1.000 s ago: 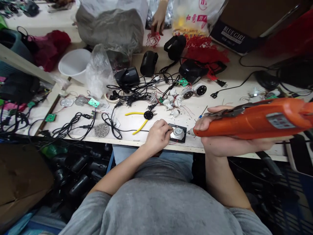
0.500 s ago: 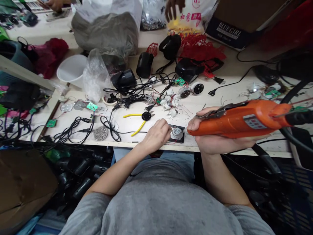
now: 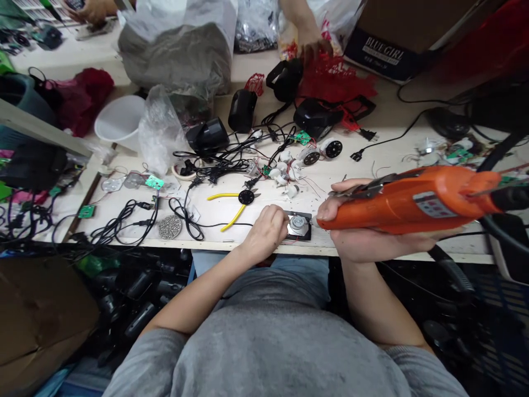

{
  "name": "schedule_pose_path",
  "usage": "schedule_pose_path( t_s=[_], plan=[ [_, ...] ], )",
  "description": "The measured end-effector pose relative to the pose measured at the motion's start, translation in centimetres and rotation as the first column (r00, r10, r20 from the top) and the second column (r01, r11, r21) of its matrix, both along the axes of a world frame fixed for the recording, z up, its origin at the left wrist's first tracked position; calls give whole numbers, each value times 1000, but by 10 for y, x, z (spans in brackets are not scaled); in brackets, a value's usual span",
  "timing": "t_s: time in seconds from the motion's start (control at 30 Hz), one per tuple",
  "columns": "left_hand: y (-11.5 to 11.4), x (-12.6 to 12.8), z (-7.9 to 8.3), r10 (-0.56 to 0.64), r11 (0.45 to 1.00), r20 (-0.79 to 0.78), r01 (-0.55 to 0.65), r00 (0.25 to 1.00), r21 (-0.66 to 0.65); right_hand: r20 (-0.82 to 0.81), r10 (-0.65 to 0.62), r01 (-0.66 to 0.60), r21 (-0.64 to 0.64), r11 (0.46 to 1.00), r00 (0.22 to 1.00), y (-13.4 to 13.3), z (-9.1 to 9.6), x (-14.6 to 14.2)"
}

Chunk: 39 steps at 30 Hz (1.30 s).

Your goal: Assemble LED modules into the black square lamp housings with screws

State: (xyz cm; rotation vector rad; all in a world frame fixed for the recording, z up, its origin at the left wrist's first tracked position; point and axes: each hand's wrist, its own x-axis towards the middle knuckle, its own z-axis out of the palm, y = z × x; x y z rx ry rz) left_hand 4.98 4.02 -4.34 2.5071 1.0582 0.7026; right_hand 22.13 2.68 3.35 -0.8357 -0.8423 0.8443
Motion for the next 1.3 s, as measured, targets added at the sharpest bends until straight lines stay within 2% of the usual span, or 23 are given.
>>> schedule_pose_path(
  t_s=[0.13,0.27,0.43,0.53,0.63,0.73,0.83,0.97,1.03,1.13,1.23,1.3],
  plan=[
    [2,-3,11,-40,995,68,45,997,-87,50,-42,40,22,999,998,0,1,7],
    [3,0,26,-82,987,114,97,990,-125,53,-131,131,-10,991,990,2,-1,6],
    [5,14,25,-141,989,-101,136,985,-60,33,-182,182,11,983,983,5,-13,7],
    [5,18,20,-126,990,-206,136,970,32,11,-160,160,3,987,987,6,-22,7],
    [5,17,19,-133,984,-247,157,960,81,4,-114,114,-3,993,993,7,-30,4],
    [6,15,26,-139,988,-243,152,960,35,10,-97,97,1,995,995,10,-34,1],
    [7,17,38,-143,990,-289,131,947,-60,1,-133,133,6,991,991,12,-31,0],
    [8,19,47,-193,980,-327,168,925,-103,57,-62,63,-27,998,996,10,-27,4],
    [7,16,44,-196,981,-237,192,952,-42,84,-44,47,-39,998,995,8,-27,7],
    [1,8,31,-164,965,-22,165,986,204,140,-61,69,-49,996,988,7,-30,12],
    [-10,-2,16,-212,869,97,142,972,474,200,-69,83,-65,994,977,7,-32,14],
    [-20,-6,8,-234,835,116,138,965,533,212,-66,81,-59,995,975,7,-33,15]
  ],
)
